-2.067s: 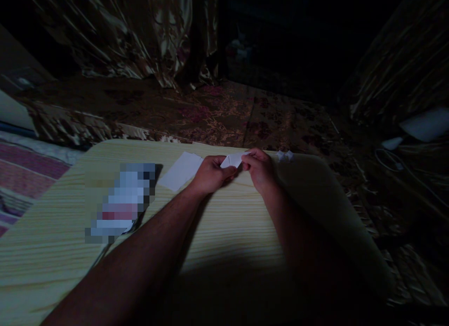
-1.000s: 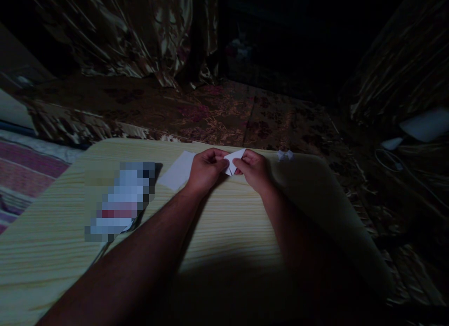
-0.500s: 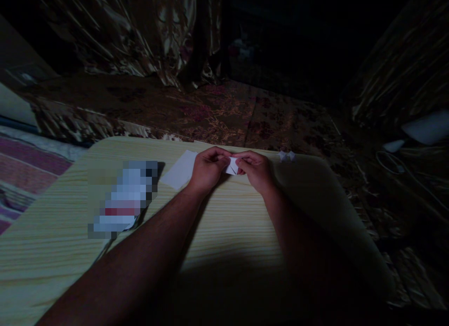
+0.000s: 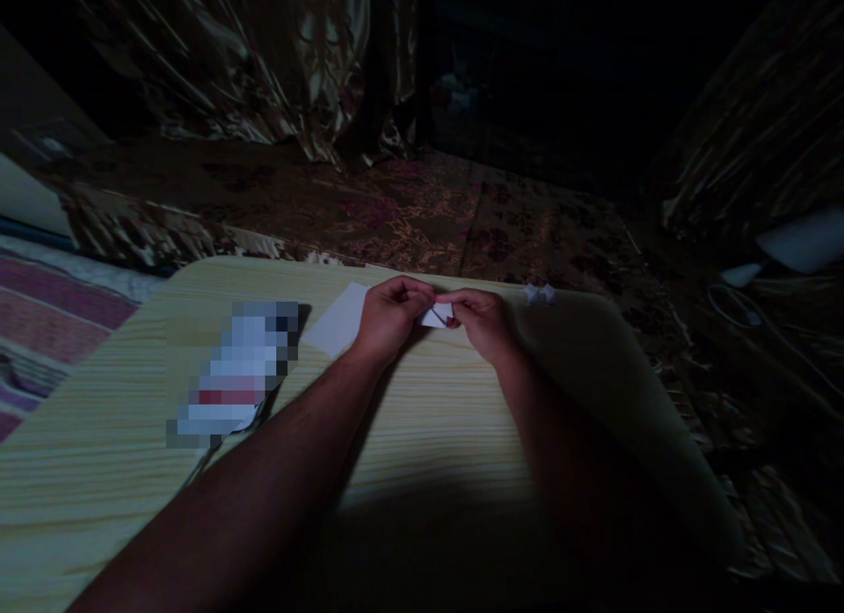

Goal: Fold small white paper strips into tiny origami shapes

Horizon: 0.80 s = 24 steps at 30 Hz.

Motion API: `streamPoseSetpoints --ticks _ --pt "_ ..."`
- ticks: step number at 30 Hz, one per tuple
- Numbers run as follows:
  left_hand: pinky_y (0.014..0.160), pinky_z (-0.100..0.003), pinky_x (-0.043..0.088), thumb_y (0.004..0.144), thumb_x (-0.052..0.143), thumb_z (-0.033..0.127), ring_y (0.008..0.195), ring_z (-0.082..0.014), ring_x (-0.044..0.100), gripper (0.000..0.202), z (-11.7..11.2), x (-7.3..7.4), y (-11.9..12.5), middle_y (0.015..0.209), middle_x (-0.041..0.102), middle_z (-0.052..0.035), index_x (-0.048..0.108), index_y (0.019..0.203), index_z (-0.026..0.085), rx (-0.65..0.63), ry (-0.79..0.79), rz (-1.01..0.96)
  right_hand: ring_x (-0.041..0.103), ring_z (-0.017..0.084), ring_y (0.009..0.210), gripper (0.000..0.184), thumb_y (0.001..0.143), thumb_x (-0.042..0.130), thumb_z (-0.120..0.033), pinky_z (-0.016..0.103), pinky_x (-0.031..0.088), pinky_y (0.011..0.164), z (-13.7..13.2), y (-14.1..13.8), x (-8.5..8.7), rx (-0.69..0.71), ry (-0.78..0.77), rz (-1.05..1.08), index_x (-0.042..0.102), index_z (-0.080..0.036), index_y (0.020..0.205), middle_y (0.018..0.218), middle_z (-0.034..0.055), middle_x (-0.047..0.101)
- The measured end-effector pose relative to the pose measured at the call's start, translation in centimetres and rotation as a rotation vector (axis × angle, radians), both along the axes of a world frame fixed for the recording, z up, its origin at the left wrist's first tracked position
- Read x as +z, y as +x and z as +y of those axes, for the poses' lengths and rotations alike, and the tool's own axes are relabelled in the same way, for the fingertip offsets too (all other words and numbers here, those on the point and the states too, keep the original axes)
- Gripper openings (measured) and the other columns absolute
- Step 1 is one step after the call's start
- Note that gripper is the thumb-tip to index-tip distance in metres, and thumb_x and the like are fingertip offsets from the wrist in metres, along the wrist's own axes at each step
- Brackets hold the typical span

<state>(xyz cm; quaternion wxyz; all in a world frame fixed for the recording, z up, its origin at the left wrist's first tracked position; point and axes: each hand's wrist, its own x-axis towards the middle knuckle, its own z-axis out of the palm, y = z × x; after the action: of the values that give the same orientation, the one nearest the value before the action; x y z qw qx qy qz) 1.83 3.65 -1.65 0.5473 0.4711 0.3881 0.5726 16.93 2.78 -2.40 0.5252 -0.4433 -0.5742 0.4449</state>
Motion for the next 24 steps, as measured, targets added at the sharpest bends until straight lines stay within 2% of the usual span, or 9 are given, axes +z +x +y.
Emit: streamPoseSetpoints --ticks 5,7,10,16,19,24 --pt "0.05 -0.021 0.039 0.062 0.073 0.025 0.05 -0.0092 0.051 0.018 0.02 0.05 0.09 0.062 0.064 -0.0014 0.069 0.075 0.014 0.069 -0.006 0.007 0.058 0.01 0.055 0.023 0.076 0.058 -0.028 0.021 0.043 0.05 -0.12 0.17 0.39 0.047 -0.04 0.142 0.063 -0.022 0.098 0.069 -0.003 0.065" --pt "0.05 -0.021 0.038 0.063 0.072 0.025 0.05 -0.0087 0.05 0.017 0.09 -0.05 0.09 0.063 0.064 -0.0012 0.069 0.075 0.014 0.106 0.016 0.032 0.059 0.011 0.053 0.018 0.078 0.06 -0.034 0.022 0.044 0.049 -0.08 0.2 0.39 0.029 -0.067 0.178 0.06 -0.021 0.091 0.067 -0.0034 0.063" --pt "0.052 -0.021 0.04 0.064 0.071 0.025 0.053 -0.0094 0.052 0.017 0.17 -0.16 0.08 0.066 0.065 -0.0021 0.07 0.077 0.014 0.147 0.043 0.06 0.06 0.011 0.054 0.024 0.077 0.062 -0.042 0.022 0.045 0.05 0.0 0.08 0.32 -0.002 -0.096 0.139 0.057 -0.019 0.079 0.064 -0.0022 0.062" --pt "0.053 -0.021 0.043 0.062 0.074 0.026 0.056 -0.0099 0.054 0.022 0.29 -0.21 0.16 0.068 0.066 -0.0024 0.069 0.079 0.013 0.2 0.045 0.047 0.063 0.012 0.057 0.021 0.072 0.067 -0.036 0.022 0.045 0.052 0.05 -0.3 0.34 -0.063 -0.097 0.049 0.058 -0.017 0.072 0.062 -0.0001 0.065" --pt "0.053 -0.022 0.043 0.063 0.074 0.028 0.054 -0.0098 0.053 0.025 0.23 -0.32 0.2 0.067 0.064 -0.0017 0.069 0.082 0.014 0.176 0.029 0.058 0.06 0.011 0.053 0.018 0.071 0.067 -0.033 0.022 0.043 0.051 0.12 -0.35 0.34 -0.104 -0.074 0.03 0.059 -0.016 0.07 0.059 -0.0013 0.063" --pt "0.055 -0.023 0.044 0.066 0.074 0.029 0.057 -0.0105 0.055 0.033 -0.1 -0.37 0.22 0.07 0.064 -0.0016 0.071 0.095 0.015 0.022 0.047 0.129 0.056 0.01 0.053 0.013 0.069 0.068 -0.028 0.022 0.043 0.052 0.13 -0.38 0.13 -0.106 -0.038 -0.036 0.06 -0.016 0.067 0.058 -0.0022 0.061"
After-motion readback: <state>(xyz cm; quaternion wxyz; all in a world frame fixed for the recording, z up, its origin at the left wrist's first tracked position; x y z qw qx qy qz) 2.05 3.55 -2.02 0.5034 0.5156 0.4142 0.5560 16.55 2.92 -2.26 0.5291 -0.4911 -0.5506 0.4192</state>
